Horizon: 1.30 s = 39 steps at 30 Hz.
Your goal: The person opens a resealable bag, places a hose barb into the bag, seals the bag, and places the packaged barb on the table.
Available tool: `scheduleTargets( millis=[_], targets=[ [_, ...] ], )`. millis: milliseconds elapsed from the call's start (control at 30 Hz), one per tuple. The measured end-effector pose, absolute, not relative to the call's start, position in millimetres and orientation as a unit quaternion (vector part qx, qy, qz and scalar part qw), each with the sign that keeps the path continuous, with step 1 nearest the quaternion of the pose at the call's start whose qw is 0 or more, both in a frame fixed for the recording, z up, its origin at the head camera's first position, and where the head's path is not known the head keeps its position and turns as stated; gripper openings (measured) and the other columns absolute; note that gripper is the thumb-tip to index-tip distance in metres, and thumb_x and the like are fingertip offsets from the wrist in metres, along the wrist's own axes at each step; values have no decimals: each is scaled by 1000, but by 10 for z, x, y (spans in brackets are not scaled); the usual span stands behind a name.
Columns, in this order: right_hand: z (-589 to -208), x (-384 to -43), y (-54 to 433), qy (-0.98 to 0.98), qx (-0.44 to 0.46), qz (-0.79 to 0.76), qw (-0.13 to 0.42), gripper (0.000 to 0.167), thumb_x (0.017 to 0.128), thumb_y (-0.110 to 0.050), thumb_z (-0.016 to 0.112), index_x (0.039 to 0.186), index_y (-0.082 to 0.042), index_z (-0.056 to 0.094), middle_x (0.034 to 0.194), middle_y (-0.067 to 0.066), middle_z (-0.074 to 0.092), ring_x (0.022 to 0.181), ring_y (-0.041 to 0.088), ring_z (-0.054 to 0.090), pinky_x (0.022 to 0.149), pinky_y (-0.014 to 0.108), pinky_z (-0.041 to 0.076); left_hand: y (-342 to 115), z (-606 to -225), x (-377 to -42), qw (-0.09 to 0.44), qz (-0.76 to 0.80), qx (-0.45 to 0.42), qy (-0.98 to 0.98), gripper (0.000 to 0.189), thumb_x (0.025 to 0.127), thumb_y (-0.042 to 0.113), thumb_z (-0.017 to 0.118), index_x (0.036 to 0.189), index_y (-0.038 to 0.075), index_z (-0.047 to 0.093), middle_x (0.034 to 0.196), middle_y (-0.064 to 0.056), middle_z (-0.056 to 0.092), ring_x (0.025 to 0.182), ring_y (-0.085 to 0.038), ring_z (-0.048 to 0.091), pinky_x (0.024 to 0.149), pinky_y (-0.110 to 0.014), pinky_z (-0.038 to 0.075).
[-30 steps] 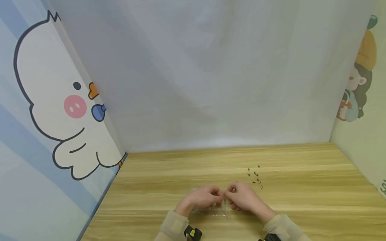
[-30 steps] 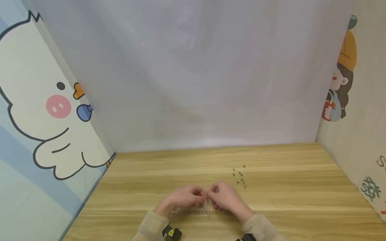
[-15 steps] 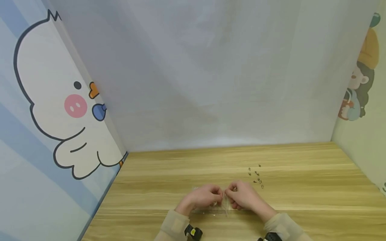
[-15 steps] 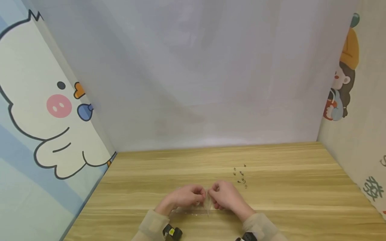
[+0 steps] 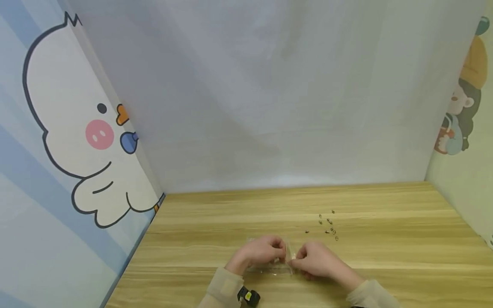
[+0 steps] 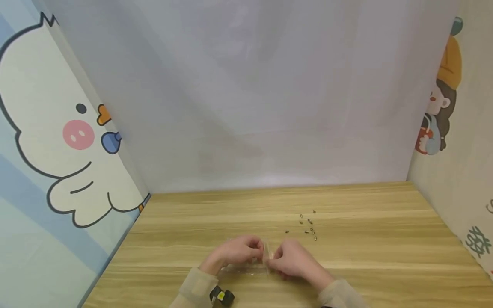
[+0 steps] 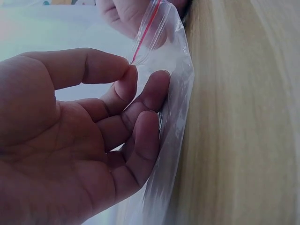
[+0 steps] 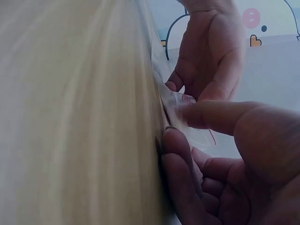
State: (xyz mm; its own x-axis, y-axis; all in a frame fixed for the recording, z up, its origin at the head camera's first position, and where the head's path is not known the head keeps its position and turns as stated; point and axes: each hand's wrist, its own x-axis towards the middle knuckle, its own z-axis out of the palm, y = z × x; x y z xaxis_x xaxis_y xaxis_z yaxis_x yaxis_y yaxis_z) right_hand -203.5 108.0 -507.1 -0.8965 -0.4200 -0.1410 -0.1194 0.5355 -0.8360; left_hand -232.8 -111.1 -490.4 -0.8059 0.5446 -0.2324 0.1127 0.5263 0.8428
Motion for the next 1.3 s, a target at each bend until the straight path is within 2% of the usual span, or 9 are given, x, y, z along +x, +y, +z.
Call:
scheduleTargets(
  millis=[133,400,633,800,867,1067,1200,1300],
  targets=[
    [-5076,-2001,1100,861,-151,-453,172,28,92,-27,84,74,-11,69,60,1,64,49,13,61,47,29,52,-1108,-4903,-2326,241,443,198,841,7,95,13,65,88,11,68,83,1,67,68,-10,50,62,-26,40],
    [-5053,-1999,1090,869,-156,-440,164,29,89,-25,85,69,-12,69,57,-2,62,47,10,59,46,26,49,-1113,-4870,-2332,240,438,208,841,8,91,11,64,87,6,69,77,1,59,64,-9,47,60,-25,38],
    [-5059,-2001,1075,874,-154,-436,150,28,87,-25,87,72,-12,67,58,-1,62,47,10,58,46,26,47,-1120,-4867,-2328,247,446,206,835,6,91,10,64,88,6,69,79,0,62,65,-9,49,60,-24,39],
    [-5099,-2050,1027,885,-167,-425,87,29,82,-22,89,78,-16,61,66,-5,60,57,11,55,50,25,43,-1144,-4885,-2329,253,457,202,828,5,94,10,65,91,7,69,86,-4,68,69,-12,52,62,-25,41],
    [-5112,-2065,1013,886,-177,-424,69,26,82,-18,89,80,-17,63,70,-7,62,63,12,57,54,26,44,-1151,-4891,-2328,256,460,197,827,6,95,11,66,93,8,69,88,-4,70,71,-13,53,63,-26,41],
    [-5137,-2081,1017,871,-193,-446,72,16,83,-7,84,89,-17,72,80,-6,71,73,14,65,61,28,53,-1163,-4876,-2335,259,452,205,829,8,99,16,71,97,8,73,90,-3,70,77,-14,58,68,-27,46],
    [-5135,-2079,1032,864,-193,-458,80,16,82,-4,82,92,-13,73,82,-3,72,74,15,66,61,29,54,-1185,-4819,-2349,244,434,228,837,5,96,10,77,98,7,73,89,1,70,79,-11,61,72,-26,50],
    [-5123,-2076,1040,861,-186,-465,90,17,81,-2,81,94,-9,73,80,-1,71,69,16,65,57,30,54,-1200,-4791,-2370,215,419,243,848,13,89,-1,81,95,7,72,86,3,68,78,-9,61,74,-25,51]
  ],
)
